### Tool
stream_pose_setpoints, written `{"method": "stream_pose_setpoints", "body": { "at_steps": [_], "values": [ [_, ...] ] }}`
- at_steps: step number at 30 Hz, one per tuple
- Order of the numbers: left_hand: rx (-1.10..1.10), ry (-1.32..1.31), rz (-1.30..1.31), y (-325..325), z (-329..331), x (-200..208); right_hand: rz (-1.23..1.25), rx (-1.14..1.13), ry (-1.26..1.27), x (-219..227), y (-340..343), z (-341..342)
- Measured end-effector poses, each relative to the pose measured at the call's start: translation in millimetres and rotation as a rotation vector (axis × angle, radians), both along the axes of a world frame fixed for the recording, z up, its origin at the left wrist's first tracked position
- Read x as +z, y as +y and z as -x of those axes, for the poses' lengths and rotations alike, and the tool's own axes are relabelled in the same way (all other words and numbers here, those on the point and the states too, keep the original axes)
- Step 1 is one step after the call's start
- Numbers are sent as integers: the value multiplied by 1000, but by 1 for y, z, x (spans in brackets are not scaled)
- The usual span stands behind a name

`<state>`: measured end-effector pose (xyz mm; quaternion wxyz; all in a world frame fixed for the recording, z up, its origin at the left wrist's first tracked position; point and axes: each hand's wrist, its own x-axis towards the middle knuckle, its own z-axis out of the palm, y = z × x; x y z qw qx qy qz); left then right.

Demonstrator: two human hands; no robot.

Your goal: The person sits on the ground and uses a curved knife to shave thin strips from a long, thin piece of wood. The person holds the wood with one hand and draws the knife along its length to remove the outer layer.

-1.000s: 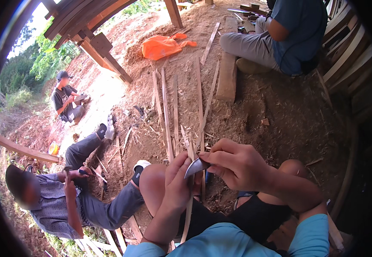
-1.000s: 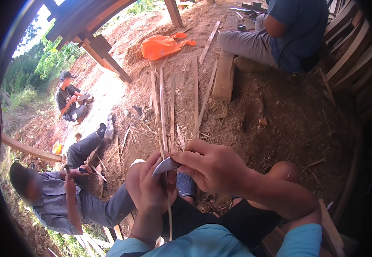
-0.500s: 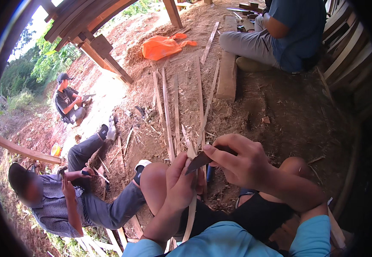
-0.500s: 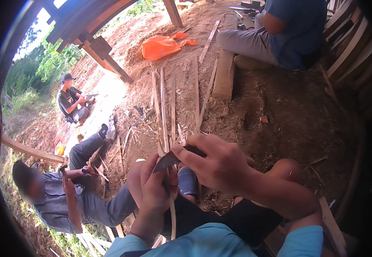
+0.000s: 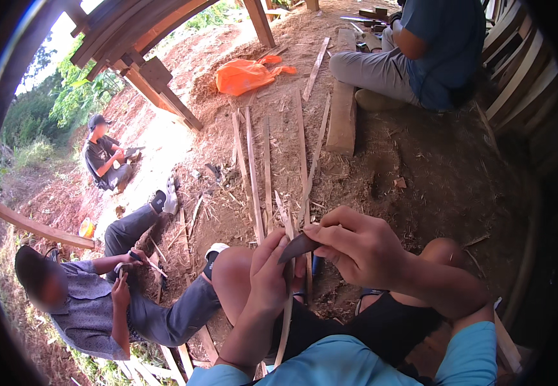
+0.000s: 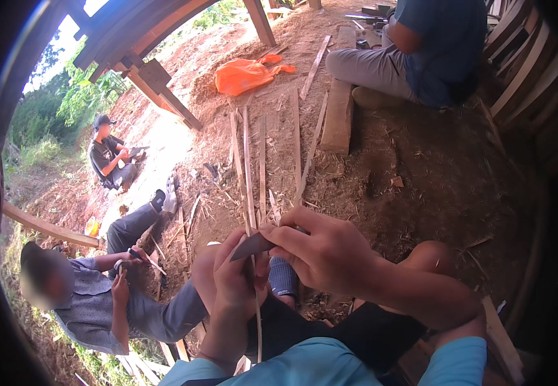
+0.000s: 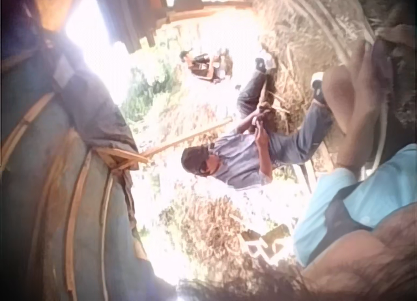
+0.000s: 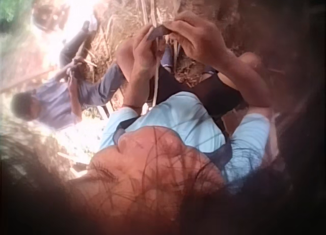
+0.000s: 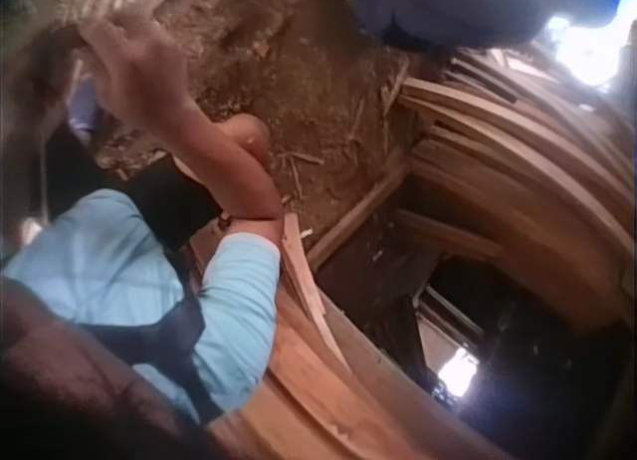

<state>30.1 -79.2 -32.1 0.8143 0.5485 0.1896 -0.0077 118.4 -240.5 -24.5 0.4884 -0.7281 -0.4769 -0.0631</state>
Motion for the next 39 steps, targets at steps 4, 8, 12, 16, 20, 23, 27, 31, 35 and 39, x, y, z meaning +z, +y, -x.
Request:
{"method": "stream_pose_setpoints", "body": {
  "at_steps": [4, 8, 12, 16, 20, 23, 27, 31, 35, 39],
  "values": [
    [-19, -29, 43, 0, 0, 3, -16, 22, 66, -5, 4, 5],
    [-69, -87, 13, -5, 4, 3, 13, -2, -63, -1, -2, 5],
    [-442, -261, -29, -16, 22, 10, -128, -528, -159, -2, -8, -42],
    [-131, -75, 51, 6, 6, -4, -134, -242, -151, 7, -11, -10],
    [-107, -53, 68, 7, 10, -2, -92, -92, -1, 5, -5, 6],
    [-113, -30, 73, 2, 9, -5, -105, -133, 129, -5, -9, 11],
    [-107, -28, 98, 10, 8, -1, -40, -27, 210, -8, 2, 16],
    [-79, 0, 106, 10, 7, -6, -8, -23, 204, -13, 7, 16],
    [-74, -32, 93, 10, 7, -13, 3, -27, 174, -14, 8, 12],
    [-95, -65, 45, 7, 6, -12, 23, -50, 116, -17, 7, 12]
  ]
}}
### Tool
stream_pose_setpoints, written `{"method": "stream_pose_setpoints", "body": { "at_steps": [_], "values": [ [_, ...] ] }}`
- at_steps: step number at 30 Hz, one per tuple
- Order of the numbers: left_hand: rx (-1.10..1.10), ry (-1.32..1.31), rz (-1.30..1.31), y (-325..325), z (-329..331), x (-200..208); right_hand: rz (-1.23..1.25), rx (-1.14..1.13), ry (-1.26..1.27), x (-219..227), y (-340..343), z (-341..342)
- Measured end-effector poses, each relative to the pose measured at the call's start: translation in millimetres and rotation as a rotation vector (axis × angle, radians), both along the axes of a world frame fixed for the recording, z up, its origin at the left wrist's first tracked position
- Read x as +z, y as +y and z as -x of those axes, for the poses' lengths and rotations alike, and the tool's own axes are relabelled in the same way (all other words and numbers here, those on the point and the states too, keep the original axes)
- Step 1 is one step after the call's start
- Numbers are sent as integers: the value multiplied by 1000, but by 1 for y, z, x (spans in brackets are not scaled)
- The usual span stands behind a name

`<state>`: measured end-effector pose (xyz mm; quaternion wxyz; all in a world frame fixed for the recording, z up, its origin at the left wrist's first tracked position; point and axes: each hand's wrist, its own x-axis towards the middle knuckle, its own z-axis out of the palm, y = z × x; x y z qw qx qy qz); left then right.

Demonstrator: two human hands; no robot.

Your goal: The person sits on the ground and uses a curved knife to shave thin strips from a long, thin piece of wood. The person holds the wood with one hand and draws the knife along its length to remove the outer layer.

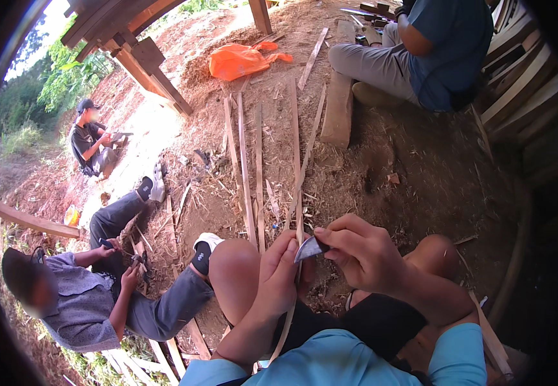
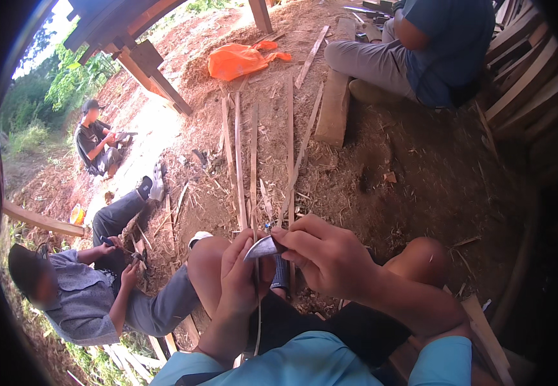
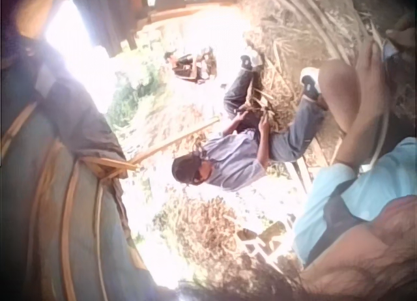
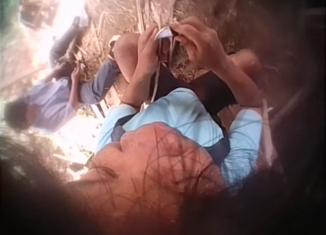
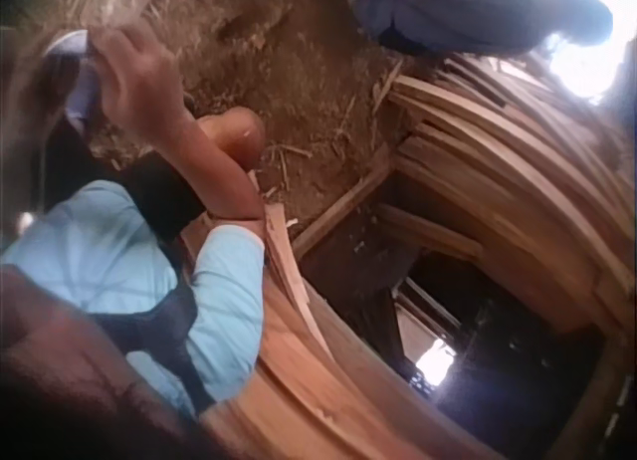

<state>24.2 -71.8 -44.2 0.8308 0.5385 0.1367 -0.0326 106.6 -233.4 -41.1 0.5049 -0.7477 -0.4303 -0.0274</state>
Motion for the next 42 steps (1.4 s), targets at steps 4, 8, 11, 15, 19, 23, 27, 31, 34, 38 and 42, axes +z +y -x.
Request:
{"method": "stream_pose_setpoints", "body": {
  "at_steps": [4, 8, 11, 15, 19, 23, 27, 31, 34, 38, 42],
  "values": [
    [34, -47, -47, -8, -1, 7, 81, -144, -259, -5, -2, -4],
    [126, -64, -8, -7, -7, -5, 36, -209, -249, -7, 8, -7],
    [87, -88, -25, -9, -9, -1, 24, -264, -190, -9, 7, -4],
    [6, -32, -70, -3, -1, 8, -49, -465, -203, -6, -4, -28],
    [11, 22, -14, 12, 4, 9, -93, -301, 78, 5, -11, -14],
    [0, 30, -52, 11, 19, 25, 25, 53, -30, 17, -4, 0],
    [51, 48, -82, 21, 29, 15, 18, 91, 53, 18, 10, 11],
    [111, 26, -96, 21, 28, 10, 64, 127, 29, 6, 18, 9],
    [135, 27, -99, 21, 26, 10, 116, 147, 24, 1, 20, 9],
    [69, 34, -26, 25, 22, 10, 144, 141, 49, 2, 20, 8],
    [39, 55, -50, 25, 16, 8, 157, 119, 28, 0, 17, 5]
  ]
}}
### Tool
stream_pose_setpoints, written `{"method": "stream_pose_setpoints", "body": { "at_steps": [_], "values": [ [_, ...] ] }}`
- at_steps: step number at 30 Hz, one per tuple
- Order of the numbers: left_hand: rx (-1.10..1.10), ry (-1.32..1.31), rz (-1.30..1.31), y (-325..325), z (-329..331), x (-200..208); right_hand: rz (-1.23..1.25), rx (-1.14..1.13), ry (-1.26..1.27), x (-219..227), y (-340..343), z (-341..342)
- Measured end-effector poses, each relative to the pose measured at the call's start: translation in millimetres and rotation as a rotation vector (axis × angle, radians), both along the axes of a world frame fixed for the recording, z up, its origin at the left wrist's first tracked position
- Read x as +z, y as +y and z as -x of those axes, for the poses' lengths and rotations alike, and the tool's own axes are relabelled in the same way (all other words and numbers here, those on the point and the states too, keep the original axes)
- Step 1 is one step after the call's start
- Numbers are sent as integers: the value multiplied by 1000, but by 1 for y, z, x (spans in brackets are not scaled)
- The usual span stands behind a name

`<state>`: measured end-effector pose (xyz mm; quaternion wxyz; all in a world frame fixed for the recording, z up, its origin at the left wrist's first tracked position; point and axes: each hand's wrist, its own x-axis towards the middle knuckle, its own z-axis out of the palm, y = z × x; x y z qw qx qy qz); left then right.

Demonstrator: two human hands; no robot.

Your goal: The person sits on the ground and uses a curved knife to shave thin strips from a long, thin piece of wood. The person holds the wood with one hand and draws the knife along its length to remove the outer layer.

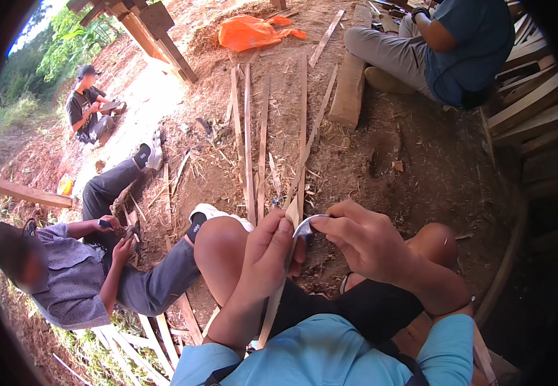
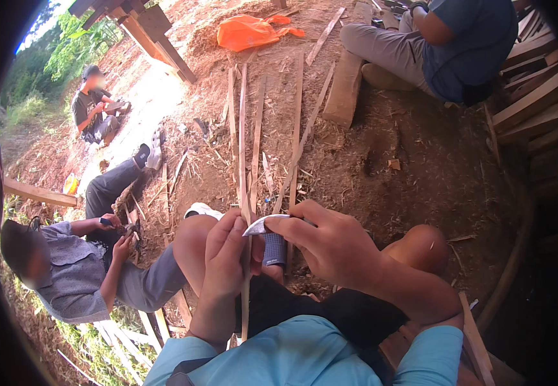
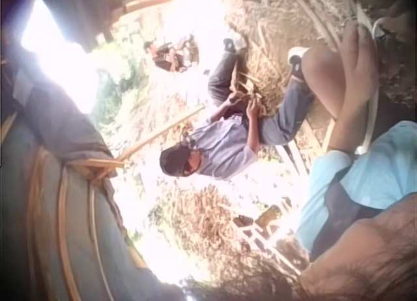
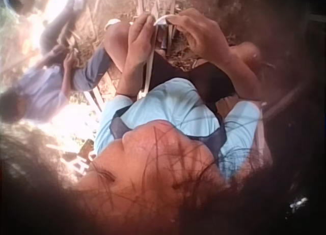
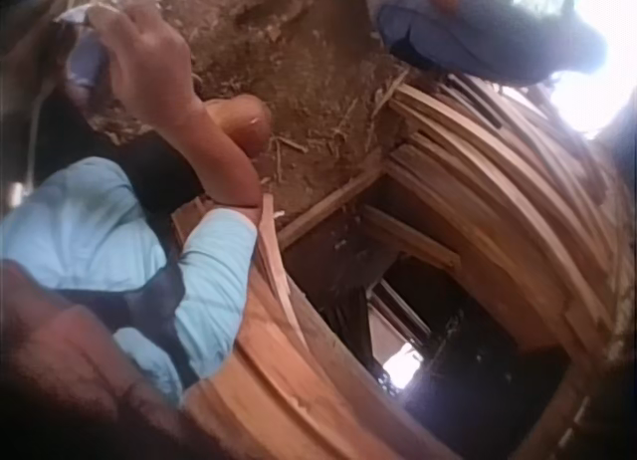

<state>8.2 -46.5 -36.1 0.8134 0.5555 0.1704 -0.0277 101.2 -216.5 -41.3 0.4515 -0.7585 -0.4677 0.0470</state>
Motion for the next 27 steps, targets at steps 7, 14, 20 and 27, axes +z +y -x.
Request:
{"method": "stream_pose_setpoints", "body": {
  "at_steps": [7, 14, 20, 27],
  "values": [
    [-12, -14, -129, -3, -5, -7, 73, -118, -196, 0, -2, -4],
    [52, -61, -229, -6, -9, -6, 4, -289, -315, -11, 6, -9],
    [48, -93, -195, -5, -14, -5, -3, -346, -285, -4, 9, -5],
    [-163, -95, -278, -17, 0, -6, -157, -766, -91, 6, -10, -48]
  ]
}}
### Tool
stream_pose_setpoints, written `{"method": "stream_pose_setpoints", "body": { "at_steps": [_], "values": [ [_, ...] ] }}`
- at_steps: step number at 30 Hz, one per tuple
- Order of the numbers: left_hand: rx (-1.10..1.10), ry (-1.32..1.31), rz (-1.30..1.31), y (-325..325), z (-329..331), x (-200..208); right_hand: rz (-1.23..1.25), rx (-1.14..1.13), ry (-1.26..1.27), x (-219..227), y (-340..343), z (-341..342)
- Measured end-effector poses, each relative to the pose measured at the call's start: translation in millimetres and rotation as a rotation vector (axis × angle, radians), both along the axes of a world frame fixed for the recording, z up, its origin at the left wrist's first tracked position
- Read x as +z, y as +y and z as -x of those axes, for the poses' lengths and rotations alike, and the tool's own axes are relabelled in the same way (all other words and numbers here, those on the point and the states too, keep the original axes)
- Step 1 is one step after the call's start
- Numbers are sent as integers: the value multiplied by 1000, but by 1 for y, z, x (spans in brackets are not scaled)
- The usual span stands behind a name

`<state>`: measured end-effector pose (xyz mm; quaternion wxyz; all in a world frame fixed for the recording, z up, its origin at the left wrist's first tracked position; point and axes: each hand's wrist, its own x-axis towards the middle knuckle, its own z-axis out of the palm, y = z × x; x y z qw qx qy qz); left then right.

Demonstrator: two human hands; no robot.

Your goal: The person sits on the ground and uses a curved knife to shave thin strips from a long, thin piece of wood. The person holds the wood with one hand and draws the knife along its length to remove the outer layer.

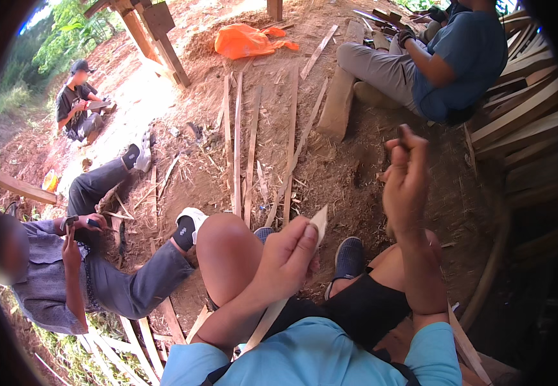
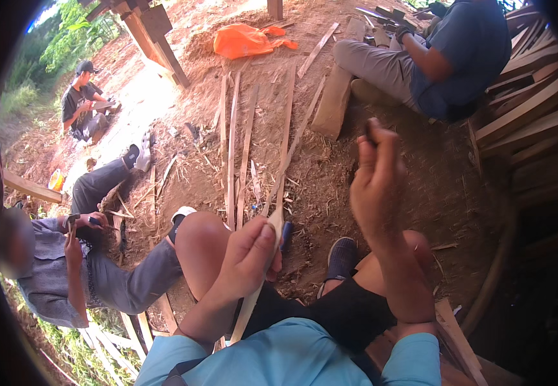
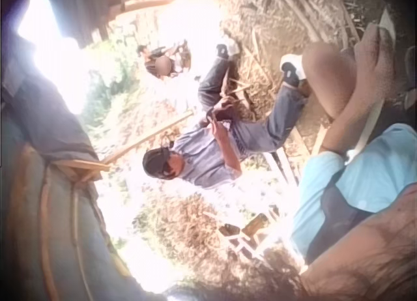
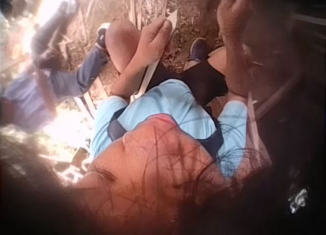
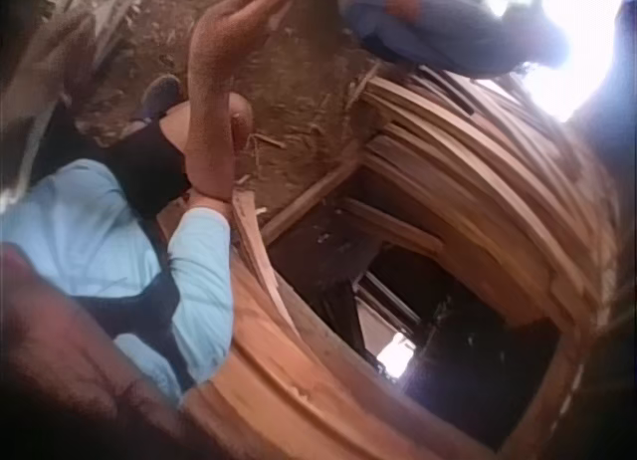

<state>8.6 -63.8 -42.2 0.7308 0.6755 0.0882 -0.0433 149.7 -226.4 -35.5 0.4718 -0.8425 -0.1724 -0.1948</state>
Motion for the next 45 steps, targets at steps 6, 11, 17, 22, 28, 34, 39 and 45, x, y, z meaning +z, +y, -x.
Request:
{"method": "stream_pose_setpoints", "body": {
  "at_steps": [6, 11, 17, 22, 28, 34, 39, 45],
  "values": [
    [108, 136, 257, 15, -1, 3, 76, 351, -17, 0, -8, 34],
    [140, 71, 255, 22, 10, 7, 74, 633, -13, 6, 14, 59],
    [178, 39, 270, 18, 7, 5, 144, 668, 66, 3, 15, 65],
    [229, 41, 213, 11, 3, 1, 142, 666, 51, -3, 17, 62],
    [211, -44, 135, 2, 5, -4, 249, 570, -145, -13, 13, 57],
    [113, -103, 106, -5, 8, -1, 213, 396, -248, -15, 15, 45],
    [9, 30, 156, -11, 12, -3, 54, -15, -220, 4, -25, -15],
    [178, -163, 136, 8, 7, -6, 90, 495, -11, -2, 8, 37]
  ]
}}
